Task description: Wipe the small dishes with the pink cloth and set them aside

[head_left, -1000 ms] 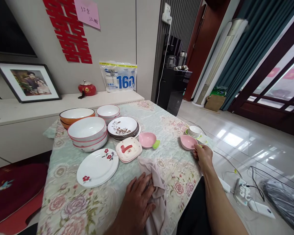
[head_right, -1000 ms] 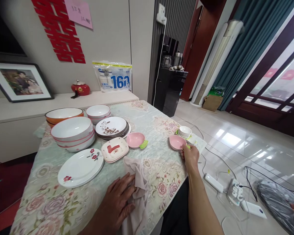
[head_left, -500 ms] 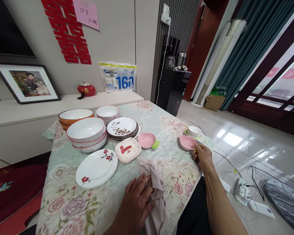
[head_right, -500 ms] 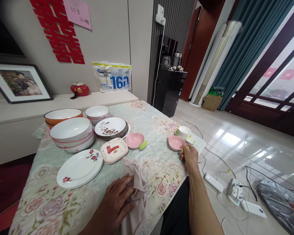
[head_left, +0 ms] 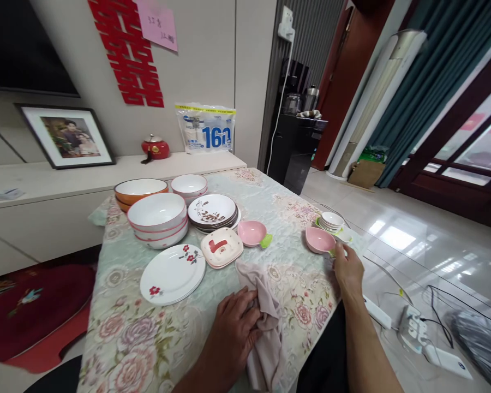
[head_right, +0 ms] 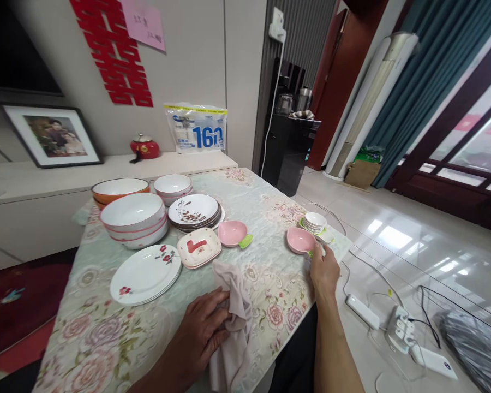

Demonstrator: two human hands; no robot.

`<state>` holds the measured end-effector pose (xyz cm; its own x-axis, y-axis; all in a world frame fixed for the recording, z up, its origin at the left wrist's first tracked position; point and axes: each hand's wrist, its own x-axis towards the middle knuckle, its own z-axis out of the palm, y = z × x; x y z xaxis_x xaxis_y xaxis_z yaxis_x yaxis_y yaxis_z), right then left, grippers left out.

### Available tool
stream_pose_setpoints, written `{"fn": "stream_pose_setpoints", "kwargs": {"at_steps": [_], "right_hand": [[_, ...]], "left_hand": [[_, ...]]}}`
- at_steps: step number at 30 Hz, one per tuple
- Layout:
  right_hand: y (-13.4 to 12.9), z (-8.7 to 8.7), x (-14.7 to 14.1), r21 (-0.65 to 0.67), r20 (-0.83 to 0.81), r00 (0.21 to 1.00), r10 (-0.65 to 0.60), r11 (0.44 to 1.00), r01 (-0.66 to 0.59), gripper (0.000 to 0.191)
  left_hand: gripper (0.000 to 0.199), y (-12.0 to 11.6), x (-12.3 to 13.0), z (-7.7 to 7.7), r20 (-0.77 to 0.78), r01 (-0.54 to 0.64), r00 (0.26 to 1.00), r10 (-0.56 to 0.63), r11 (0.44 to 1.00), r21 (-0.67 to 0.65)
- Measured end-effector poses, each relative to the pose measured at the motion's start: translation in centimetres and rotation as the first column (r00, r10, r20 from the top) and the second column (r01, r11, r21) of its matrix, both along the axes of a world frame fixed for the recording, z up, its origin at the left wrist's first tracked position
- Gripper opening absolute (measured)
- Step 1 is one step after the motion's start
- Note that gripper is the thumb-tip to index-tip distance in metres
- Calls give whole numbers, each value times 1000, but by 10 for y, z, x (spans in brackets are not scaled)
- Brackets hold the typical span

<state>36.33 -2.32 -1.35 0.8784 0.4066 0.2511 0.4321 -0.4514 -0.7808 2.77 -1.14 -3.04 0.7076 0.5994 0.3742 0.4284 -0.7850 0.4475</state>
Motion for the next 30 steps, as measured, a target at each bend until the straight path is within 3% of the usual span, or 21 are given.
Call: {"fn": "stream_pose_setpoints", "kwargs": {"at_steps": [3, 5, 7, 9, 11, 13, 18, 22, 30], "right_hand": [[-9, 5, -22, 26, 94, 988, -121, 993, 119, 63], [-9, 8, -40, 104, 195, 976, -93, 992, 73, 55], [-2, 10, -59, 109, 174, 975, 139, 981, -159, 46], [14, 11, -76, 116, 65, 932, 358, 924, -363, 40], [37, 10, -90, 173, -160, 846, 509, 858, -484, 40], [61, 8, -100, 229, -349, 735, 581, 813, -535, 39], [104, 7, -113, 276, -536, 561, 631, 759, -590, 34], [112, 8, -116, 334, -604, 457, 653, 727, -600, 31], [104, 4, -112, 496, -612, 446, 653, 756, -427, 39]], "left_hand": [[20, -2, 0, 8, -11, 8, 1000, -9, 997, -78], [21, -2, 1, 15, -17, 2, 1000, -4, 992, -127], [22, -2, 0, 20, -20, -4, 1000, 0, 984, -177], [23, -2, -1, 22, -3, 0, 1000, 0, 973, -230], [27, -2, -4, 22, 34, 18, 999, -9, 963, -270], [34, -2, -7, 20, 84, 42, 996, -18, 955, -294], [59, 1, -11, 10, 227, 46, 973, 37, 936, -350], [59, 4, -8, 7, 291, -13, 944, 157, 896, -443], [47, 11, -10, 24, 414, 34, 847, 332, 745, -667]]}}
